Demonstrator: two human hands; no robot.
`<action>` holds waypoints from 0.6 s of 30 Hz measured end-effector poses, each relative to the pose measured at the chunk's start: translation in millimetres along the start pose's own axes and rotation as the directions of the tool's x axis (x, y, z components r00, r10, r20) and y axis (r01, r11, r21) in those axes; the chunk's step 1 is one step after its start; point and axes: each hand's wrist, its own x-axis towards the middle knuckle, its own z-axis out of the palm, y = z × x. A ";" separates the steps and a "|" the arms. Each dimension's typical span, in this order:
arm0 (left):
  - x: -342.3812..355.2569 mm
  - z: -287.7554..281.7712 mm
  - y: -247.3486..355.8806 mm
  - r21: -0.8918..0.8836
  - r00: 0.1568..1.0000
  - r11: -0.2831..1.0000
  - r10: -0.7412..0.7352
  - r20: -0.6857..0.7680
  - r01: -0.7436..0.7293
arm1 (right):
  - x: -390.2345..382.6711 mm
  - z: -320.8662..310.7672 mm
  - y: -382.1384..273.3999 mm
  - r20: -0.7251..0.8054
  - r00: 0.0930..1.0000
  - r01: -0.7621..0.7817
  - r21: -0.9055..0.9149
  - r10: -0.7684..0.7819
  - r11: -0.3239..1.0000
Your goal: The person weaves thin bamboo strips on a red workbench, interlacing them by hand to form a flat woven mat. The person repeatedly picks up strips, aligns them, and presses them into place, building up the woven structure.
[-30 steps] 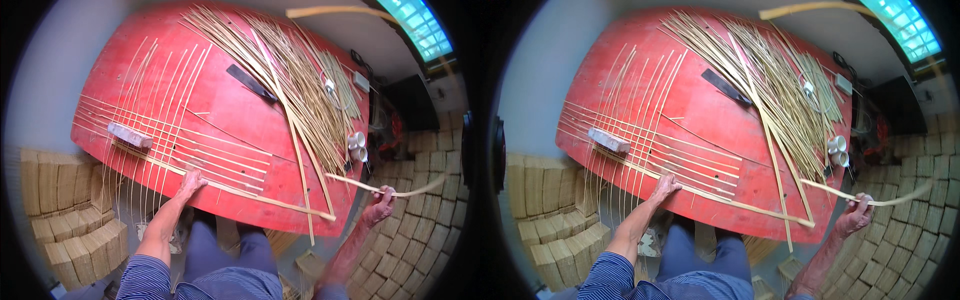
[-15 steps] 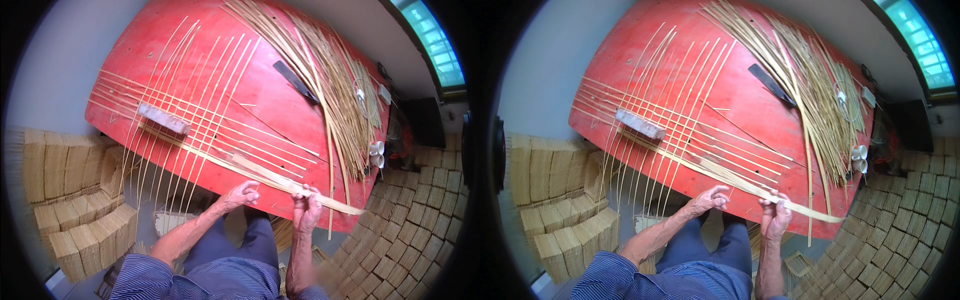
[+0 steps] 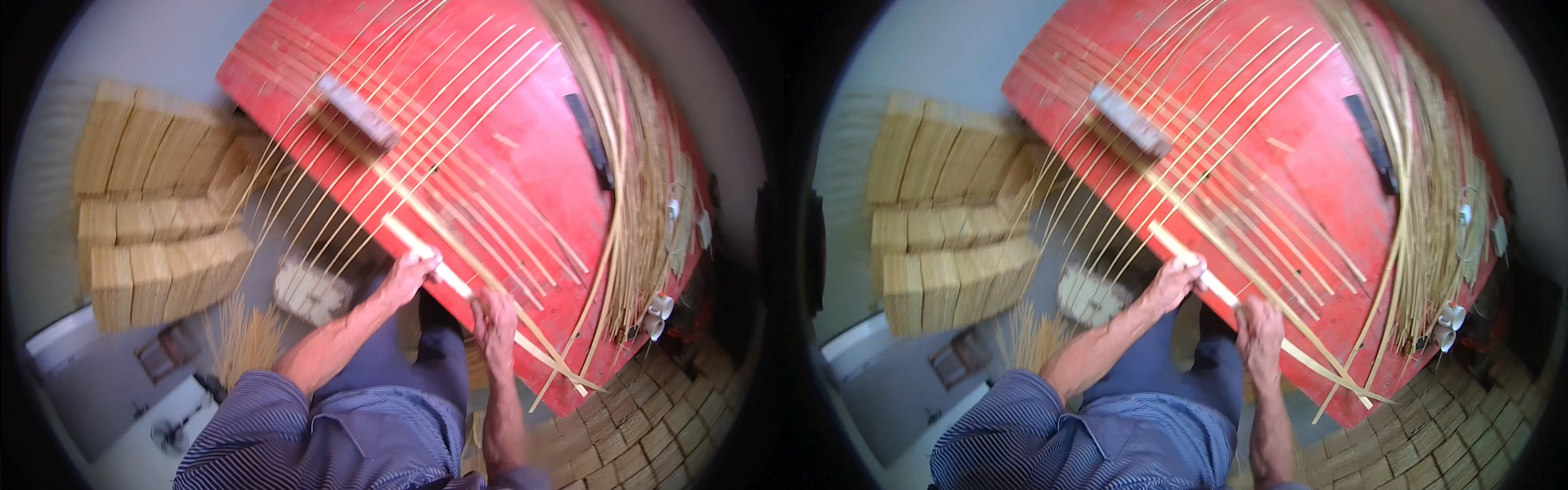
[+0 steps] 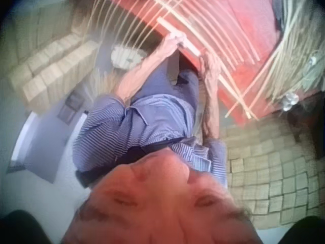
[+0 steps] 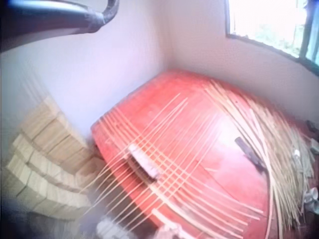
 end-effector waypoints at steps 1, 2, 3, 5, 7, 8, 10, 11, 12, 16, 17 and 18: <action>0.3 -5.1 1.1 -0.047 0.999 0.999 -0.006 0.048 0.009 | 4.1 9.3 9.4 0.073 0.997 0.006 -0.029 -0.004 1.000; 3.4 -11.6 -0.5 -0.054 0.997 0.998 -0.013 0.080 0.018 | -2.6 21.8 33.8 0.277 0.951 -0.169 0.101 0.135 0.980; 3.7 -17.9 1.1 -0.052 0.994 0.998 -0.019 0.109 0.025 | 3.4 24.8 41.3 0.429 0.890 -0.243 0.165 0.152 0.956; -1.4 -30.2 2.9 -0.101 0.998 0.993 -0.067 -0.002 0.066 | 7.9 37.2 48.2 0.613 0.738 -0.469 0.164 0.283 0.868; -5.0 -49.6 14.6 -0.008 0.977 0.993 -0.120 -0.177 0.120 | 12.9 48.3 44.9 0.625 0.742 -0.428 0.166 0.241 0.888; -1.0 -73.4 14.4 0.123 0.944 0.990 -0.030 -0.327 0.075 | 14.9 53.9 46.4 0.638 0.735 -0.414 0.154 0.230 0.897; 1.6 -110.2 23.2 0.612 0.821 0.781 0.264 -0.506 0.126 | 15.8 65.3 52.3 0.666 0.710 -0.386 0.098 0.228 0.917; 2.3 -120.9 31.9 0.851 0.762 0.470 0.454 -0.461 0.234 | 15.7 69.2 56.9 0.688 0.683 -0.410 0.085 0.244 0.908; -0.8 -148.8 27.5 0.927 0.747 0.312 0.560 -0.358 0.210 | 17.1 78.0 53.6 0.719 0.653 -0.428 0.090 0.239 0.899; 6.2 -185.2 25.5 0.968 0.873 0.213 0.435 -0.219 0.136 | 16.3 102.6 54.9 0.797 0.540 -0.526 0.069 0.270 0.848; 10.0 -189.5 26.8 0.960 0.907 0.263 0.373 -0.196 0.099 | 16.5 108.0 55.0 0.811 0.518 -0.543 0.065 0.273 0.837; 16.0 -190.4 28.8 0.944 0.921 0.292 0.301 -0.246 0.157 | 17.9 113.5 55.2 0.818 0.508 -0.544 0.061 0.271 0.837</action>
